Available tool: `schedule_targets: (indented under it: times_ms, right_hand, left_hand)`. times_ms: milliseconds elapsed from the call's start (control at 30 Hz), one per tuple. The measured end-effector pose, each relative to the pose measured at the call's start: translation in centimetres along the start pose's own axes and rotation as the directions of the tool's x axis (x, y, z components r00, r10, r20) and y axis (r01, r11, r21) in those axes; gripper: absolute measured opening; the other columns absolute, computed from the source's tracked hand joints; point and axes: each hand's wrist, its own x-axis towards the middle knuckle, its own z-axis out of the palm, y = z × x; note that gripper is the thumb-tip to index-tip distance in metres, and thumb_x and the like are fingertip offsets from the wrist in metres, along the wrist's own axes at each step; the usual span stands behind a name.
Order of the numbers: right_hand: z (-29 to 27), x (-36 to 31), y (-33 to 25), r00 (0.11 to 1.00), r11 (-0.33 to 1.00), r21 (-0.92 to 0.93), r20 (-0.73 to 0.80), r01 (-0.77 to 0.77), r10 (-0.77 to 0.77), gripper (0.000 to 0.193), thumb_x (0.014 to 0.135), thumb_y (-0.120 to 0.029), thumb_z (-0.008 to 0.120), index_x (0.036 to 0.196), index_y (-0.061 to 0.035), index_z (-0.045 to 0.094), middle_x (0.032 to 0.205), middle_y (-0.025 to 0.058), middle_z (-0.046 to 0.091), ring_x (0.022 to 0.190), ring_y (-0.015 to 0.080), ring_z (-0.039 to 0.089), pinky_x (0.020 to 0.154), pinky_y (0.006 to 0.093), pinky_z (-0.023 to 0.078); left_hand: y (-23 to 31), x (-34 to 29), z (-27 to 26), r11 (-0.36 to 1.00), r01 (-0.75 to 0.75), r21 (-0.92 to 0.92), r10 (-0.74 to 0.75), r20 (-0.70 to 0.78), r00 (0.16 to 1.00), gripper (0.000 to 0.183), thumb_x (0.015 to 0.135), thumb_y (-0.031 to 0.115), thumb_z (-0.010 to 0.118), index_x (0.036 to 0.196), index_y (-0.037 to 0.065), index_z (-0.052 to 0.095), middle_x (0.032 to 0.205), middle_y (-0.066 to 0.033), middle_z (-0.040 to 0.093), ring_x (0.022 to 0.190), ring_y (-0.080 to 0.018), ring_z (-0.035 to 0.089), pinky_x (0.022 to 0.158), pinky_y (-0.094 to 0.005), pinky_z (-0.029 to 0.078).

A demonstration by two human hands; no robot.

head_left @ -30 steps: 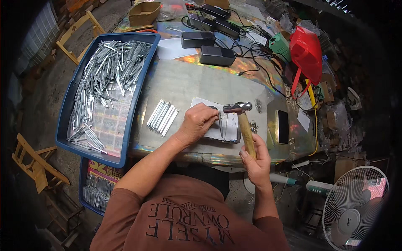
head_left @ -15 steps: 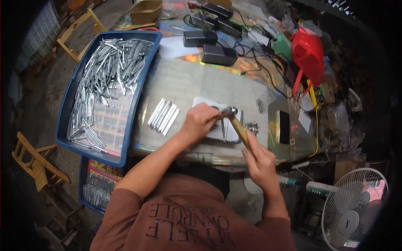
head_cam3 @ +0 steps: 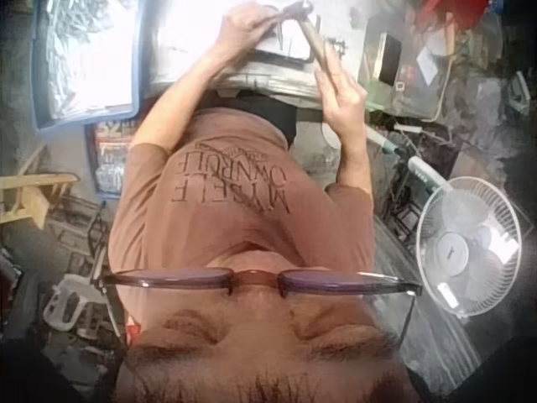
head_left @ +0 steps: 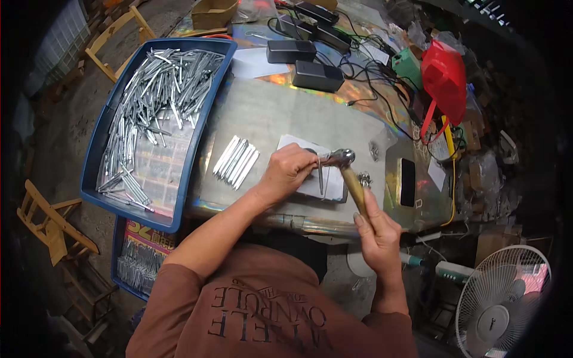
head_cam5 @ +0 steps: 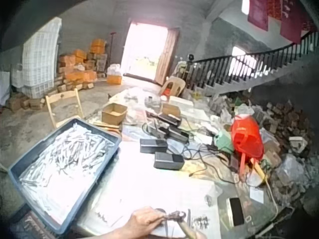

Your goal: The person assembles metal components by picking up metal strips and small metal fasteners, attaching the fasteners onto the ends of the strips by hand, and securing each piece using a hammer against a block.

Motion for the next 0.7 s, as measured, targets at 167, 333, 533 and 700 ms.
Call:
schedule_targets:
  times_ms: [167,333,533,700]
  right_hand:
    - [1.1,-0.8,1.5,0.989,0.981,0.181,-0.114,-0.068,0.090,0.045,0.080,0.000,0.050,0.124,-0.0012,0.038,0.072,0.0077,0.057,0.059,0.0104,0.050,0.054,0.0256,0.044]
    - [5.6,-0.8,3.5,0.867,0.370,0.876,0.100,-0.309,0.487,0.048,0.084,-0.001,0.041,0.130,-0.0081,0.029,0.066,0.0016,0.044,0.043,0.0040,0.032,0.036,0.0155,0.026]
    - [7.9,-1.2,4.8,0.867,0.162,0.919,0.264,-0.359,0.422,0.044,0.088,-0.012,0.038,0.130,-0.0092,0.027,0.072,0.0082,0.053,0.048,0.0119,0.046,0.043,0.0252,0.040]
    - [6.3,-1.9,7.1,0.939,0.924,0.298,-0.171,-0.239,0.298,0.035,0.084,-0.011,0.044,0.117,-0.0016,0.043,0.073,0.0122,0.056,0.054,0.0178,0.051,0.052,0.0275,0.043]
  left_hand:
    - [0.4,-0.5,-0.2,1.000,0.011,0.020,-0.011,-0.021,1.000,0.008,0.066,0.003,0.063,0.072,0.003,0.059,0.063,-0.0075,0.056,0.059,-0.0223,0.052,0.053,-0.0309,0.042]
    - [0.9,0.1,-0.6,0.999,0.030,0.018,-0.030,-0.003,1.000,0.006,0.068,0.001,0.061,0.074,0.003,0.061,0.063,-0.0074,0.056,0.057,-0.0210,0.052,0.052,-0.0294,0.042]
    - [1.7,-0.3,-1.6,0.873,0.434,-0.223,-0.427,0.081,0.901,0.010,0.077,0.005,0.058,0.084,-0.001,0.062,0.074,-0.0065,0.060,0.068,-0.0093,0.055,0.061,-0.0217,0.043]
    - [2.7,-1.6,-2.5,0.868,0.444,-0.223,-0.440,0.072,0.895,0.011,0.076,0.005,0.058,0.084,-0.001,0.062,0.072,-0.0065,0.060,0.066,-0.0102,0.055,0.059,-0.0231,0.043]
